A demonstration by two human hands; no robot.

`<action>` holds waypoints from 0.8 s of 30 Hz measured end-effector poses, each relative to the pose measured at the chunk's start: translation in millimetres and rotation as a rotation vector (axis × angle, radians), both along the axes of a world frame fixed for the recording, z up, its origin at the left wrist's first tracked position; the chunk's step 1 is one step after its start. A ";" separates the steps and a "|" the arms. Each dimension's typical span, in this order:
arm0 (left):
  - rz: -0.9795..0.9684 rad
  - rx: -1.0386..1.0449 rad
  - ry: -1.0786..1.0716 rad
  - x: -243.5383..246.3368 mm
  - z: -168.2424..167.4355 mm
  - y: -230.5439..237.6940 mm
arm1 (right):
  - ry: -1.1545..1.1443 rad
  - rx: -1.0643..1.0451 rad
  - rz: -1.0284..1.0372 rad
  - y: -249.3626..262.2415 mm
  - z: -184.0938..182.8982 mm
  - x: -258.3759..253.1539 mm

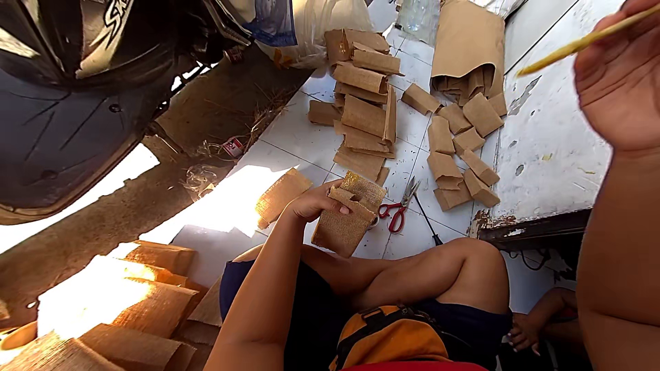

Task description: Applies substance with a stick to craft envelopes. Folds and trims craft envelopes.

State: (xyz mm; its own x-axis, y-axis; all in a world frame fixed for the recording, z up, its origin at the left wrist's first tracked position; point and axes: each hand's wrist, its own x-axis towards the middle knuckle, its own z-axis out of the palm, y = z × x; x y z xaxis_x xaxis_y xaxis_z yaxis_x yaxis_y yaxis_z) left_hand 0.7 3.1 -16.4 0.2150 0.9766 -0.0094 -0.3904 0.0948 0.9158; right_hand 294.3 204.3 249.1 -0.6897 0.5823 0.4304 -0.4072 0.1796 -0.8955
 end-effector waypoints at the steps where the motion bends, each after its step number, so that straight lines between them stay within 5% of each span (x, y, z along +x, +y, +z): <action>1: -0.017 0.037 -0.040 2.4 0.7 -0.9 | -0.056 0.000 0.009 -6.2 -13.5 -6.0; 9: -0.197 0.192 -0.175 11.7 -3.4 0.5 | -0.256 -0.294 0.162 -29.2 -133.8 -26.4; 24: -0.213 0.181 -0.191 12.6 -3.1 0.2 | -0.210 -0.359 0.269 -18.1 -157.4 -32.6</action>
State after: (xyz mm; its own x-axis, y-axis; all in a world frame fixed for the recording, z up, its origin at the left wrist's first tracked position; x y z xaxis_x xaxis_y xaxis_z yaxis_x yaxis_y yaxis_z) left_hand 13.4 3.3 -19.5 0.3952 0.8919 0.2198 -0.5454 0.0353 0.8374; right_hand 261.7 186.2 91.7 -0.8862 0.4578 0.0711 -0.2009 -0.2415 -0.9494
